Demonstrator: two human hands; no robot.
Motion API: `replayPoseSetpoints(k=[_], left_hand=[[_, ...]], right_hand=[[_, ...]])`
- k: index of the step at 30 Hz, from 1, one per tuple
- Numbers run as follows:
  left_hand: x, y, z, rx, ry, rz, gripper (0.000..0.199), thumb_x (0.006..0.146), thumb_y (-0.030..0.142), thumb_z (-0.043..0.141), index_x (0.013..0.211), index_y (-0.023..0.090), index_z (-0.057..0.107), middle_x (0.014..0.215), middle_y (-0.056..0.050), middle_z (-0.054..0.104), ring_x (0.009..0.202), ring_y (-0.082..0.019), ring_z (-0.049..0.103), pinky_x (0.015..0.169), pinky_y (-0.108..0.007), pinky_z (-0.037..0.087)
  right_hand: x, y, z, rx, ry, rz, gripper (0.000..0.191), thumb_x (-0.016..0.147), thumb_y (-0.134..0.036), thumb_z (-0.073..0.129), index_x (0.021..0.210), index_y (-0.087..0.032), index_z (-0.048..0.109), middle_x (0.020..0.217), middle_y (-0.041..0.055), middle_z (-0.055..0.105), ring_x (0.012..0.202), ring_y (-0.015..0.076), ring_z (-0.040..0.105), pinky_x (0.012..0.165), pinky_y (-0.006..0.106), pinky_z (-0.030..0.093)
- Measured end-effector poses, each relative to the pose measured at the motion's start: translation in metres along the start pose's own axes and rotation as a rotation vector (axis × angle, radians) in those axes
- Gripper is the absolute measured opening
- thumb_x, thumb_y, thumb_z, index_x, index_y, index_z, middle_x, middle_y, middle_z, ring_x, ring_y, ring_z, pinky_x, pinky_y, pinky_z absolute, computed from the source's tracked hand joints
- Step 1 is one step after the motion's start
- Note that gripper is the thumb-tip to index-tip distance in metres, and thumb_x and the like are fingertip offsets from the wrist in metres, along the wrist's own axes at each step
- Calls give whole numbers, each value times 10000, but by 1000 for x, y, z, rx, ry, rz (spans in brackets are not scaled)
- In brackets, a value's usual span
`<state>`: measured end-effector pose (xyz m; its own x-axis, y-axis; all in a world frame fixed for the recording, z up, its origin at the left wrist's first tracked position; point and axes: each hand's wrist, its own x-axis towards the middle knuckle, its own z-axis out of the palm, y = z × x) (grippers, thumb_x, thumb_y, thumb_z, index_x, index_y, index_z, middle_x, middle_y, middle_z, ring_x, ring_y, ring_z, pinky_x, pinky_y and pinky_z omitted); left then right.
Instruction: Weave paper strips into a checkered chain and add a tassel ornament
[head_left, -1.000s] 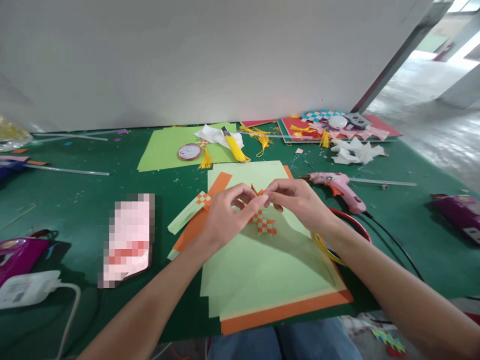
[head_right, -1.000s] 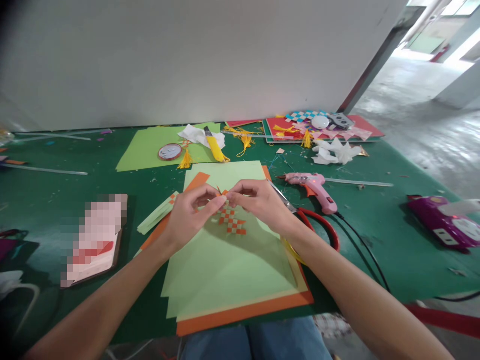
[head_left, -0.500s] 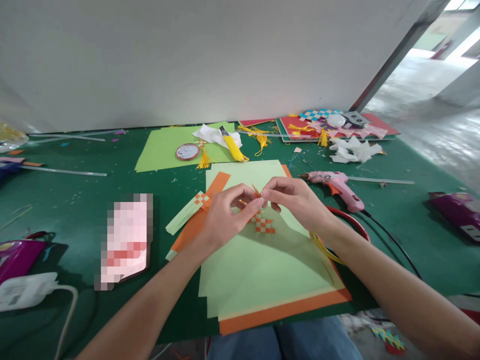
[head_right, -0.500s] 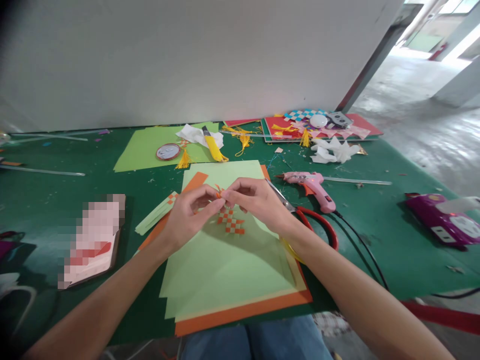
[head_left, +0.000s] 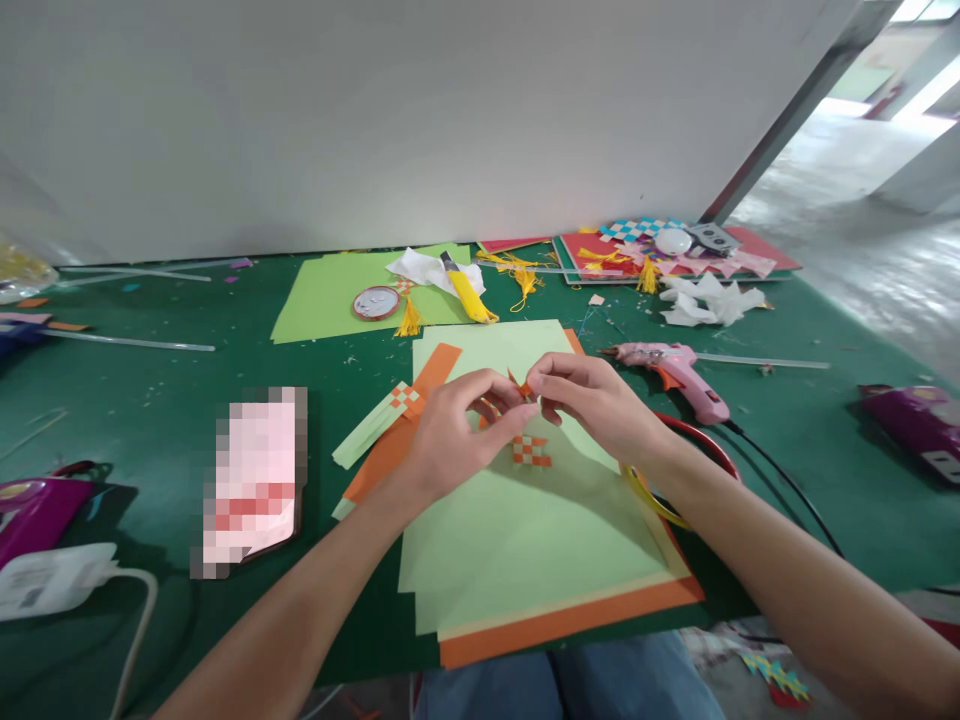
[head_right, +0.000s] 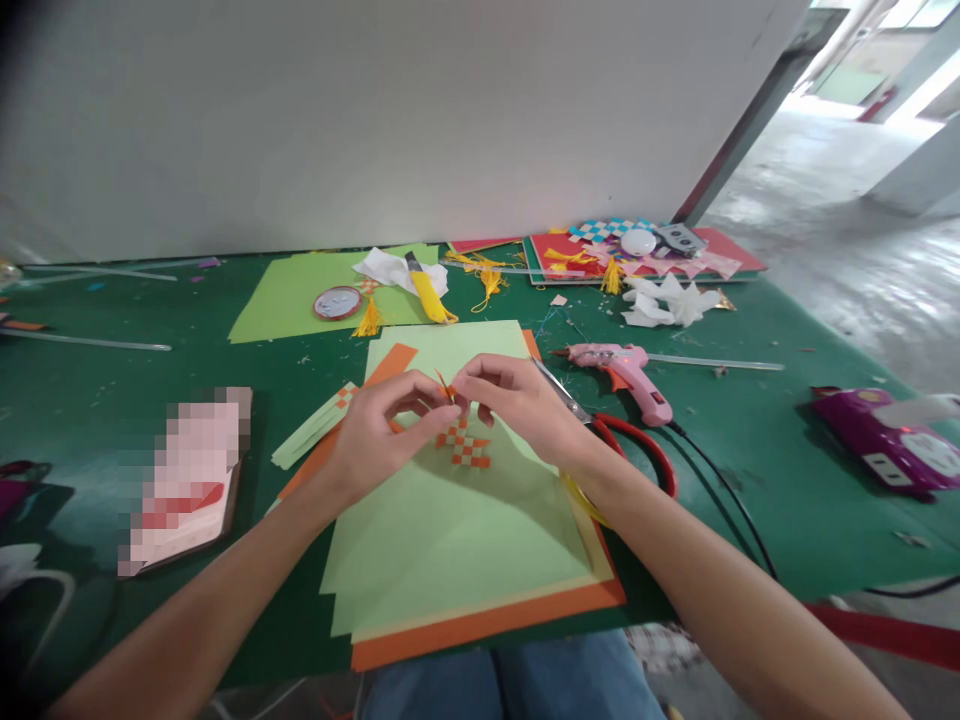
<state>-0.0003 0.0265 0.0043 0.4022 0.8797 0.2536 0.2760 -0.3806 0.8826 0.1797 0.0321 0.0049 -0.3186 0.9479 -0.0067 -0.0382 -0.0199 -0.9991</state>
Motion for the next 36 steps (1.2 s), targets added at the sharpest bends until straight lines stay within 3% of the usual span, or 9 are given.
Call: replayPoseSetpoints(k=[4,7,10,13,20,25,29,32,36], left_hand=[[1,-3,-2,-3,135,-38,280,909,333,554,687,167,520,645,30,541,591,-81,494,559,-197,415],[5,-8,-5,-64,236,-115,197,905,355,560,823,176,562,855,-7,610,785,-112,575,670,-207,467],[8,-11,-7,-219,114,-203,254,890,394,588,1044,193,590,1017,-42,641,909,-146,613,786,-255,499],[7,-10,-8,-334,20,-242,289,866,391,629,1069,190,588,823,-12,658,753,-133,638,748,-264,514],[4,-4,-7,-257,101,-175,213,843,328,666,988,181,612,746,8,649,702,-117,639,688,-215,515],[3,-5,-6,-186,88,-142,233,866,370,635,1020,197,612,798,-3,665,746,-129,648,718,-225,515],[0,-7,-4,22,91,-104,258,932,418,523,1073,220,607,915,-19,691,855,-152,656,731,-242,508],[-2,-9,-1,248,15,-48,296,993,384,388,1137,218,586,1055,-43,695,973,-178,647,843,-306,500],[-5,-12,7,487,-296,178,297,996,313,364,1164,187,574,1249,-98,631,1251,-230,516,1082,-434,368]], right_hand=[[1,-1,-2,-3,3,5,159,860,-257,604,730,-167,624,673,-9,613,608,94,523,553,230,393],[0,-1,-4,85,1,27,129,860,-226,574,746,-174,602,696,-11,606,632,103,572,543,226,386],[0,-2,-7,119,1,50,108,853,-204,556,754,-177,587,706,-15,591,652,113,604,536,225,380],[0,-4,-8,67,0,38,106,847,-212,567,750,-174,589,702,-17,586,643,107,590,544,227,385],[0,-10,-10,-153,-61,56,133,844,-290,612,791,-167,610,668,2,639,619,107,542,554,238,390],[0,-12,-9,-202,-88,82,133,823,-281,599,770,-163,630,650,8,635,598,109,514,558,247,389],[-2,-17,-16,-294,-81,119,113,783,-270,614,742,-168,640,640,6,628,585,105,504,549,237,374],[-9,-19,-26,-358,-28,177,128,770,-284,618,739,-165,656,635,7,625,572,99,493,512,226,333],[-23,-17,-40,-381,24,268,178,773,-316,616,748,-151,679,646,16,654,522,82,447,475,221,297]])
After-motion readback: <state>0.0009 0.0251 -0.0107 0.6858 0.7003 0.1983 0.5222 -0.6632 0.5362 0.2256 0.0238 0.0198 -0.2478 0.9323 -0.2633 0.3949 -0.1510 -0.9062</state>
